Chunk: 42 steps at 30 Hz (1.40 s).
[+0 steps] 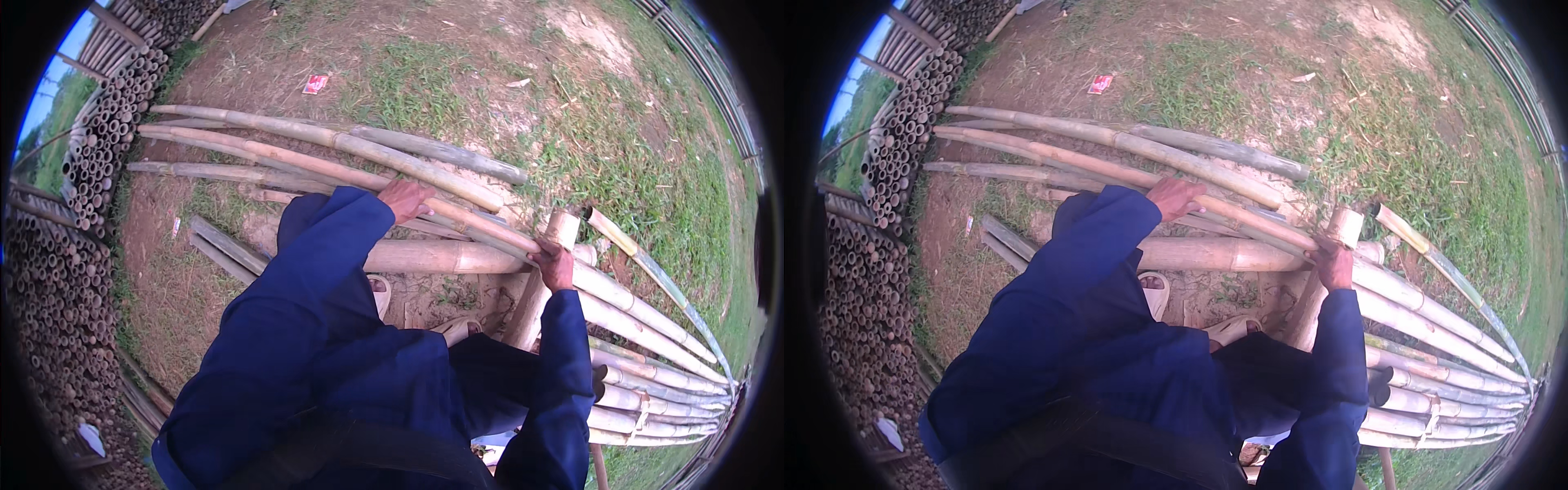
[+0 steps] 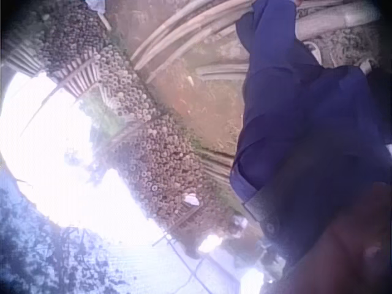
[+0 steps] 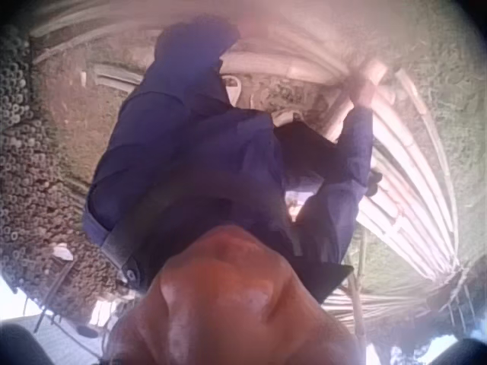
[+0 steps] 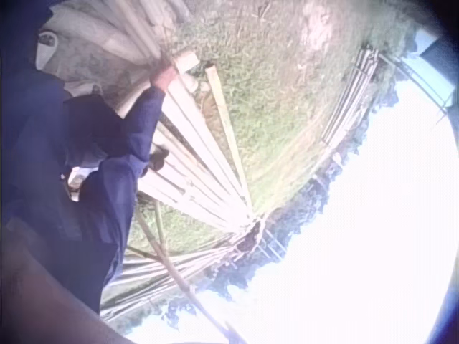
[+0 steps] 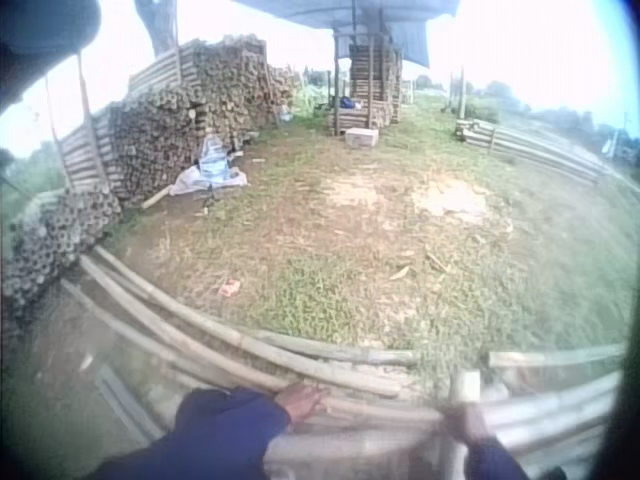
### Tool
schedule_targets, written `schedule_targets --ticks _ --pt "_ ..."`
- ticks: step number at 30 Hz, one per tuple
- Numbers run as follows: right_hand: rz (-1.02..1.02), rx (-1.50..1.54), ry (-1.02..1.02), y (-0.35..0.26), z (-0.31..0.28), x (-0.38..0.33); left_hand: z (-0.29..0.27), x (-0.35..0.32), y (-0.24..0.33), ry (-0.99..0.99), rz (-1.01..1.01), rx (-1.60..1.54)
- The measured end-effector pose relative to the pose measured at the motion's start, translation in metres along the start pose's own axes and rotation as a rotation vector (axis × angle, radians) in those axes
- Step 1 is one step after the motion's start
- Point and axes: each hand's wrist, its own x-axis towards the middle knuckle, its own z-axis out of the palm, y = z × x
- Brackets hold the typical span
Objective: The person uses a hand saw to cut bamboo poles that are stacked on the ground. They repeatedly position the saw, cut through the poles, and move the cut sections aside.
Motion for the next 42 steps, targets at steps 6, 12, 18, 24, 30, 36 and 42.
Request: schedule_targets --ticks 6,12,18,24,30,36,42 --pt "-0.14 -0.324 -0.022 0.005 0.012 -0.014 0.021 0.0 0.0 -0.007 0.042 0.12" --pt "-0.135 -0.707 0.034 -0.02 0.016 -0.022 0.019 -0.001 0.0 -0.016 0.019 0.125" --pt "-0.175 -0.576 0.081 -0.015 0.015 -0.025 0.01 0.005 0.001 -0.01 0.093 0.089" --pt "-0.139 -0.482 0.007 -0.022 0.011 -0.038 -0.016 0.006 0.021 -0.194 -0.014 0.133" --pt "-0.047 -0.462 -0.02 -0.022 0.014 -0.039 0.025 0.046 0.088 0.007 0.178 0.16" --pt "-0.069 -0.41 0.068 -0.027 0.015 -0.04 0.061 0.117 0.174 -0.247 0.199 0.101" --pt "-0.066 -0.447 0.119 -0.024 0.019 -0.046 0.089 0.133 0.178 -0.171 0.273 0.071"
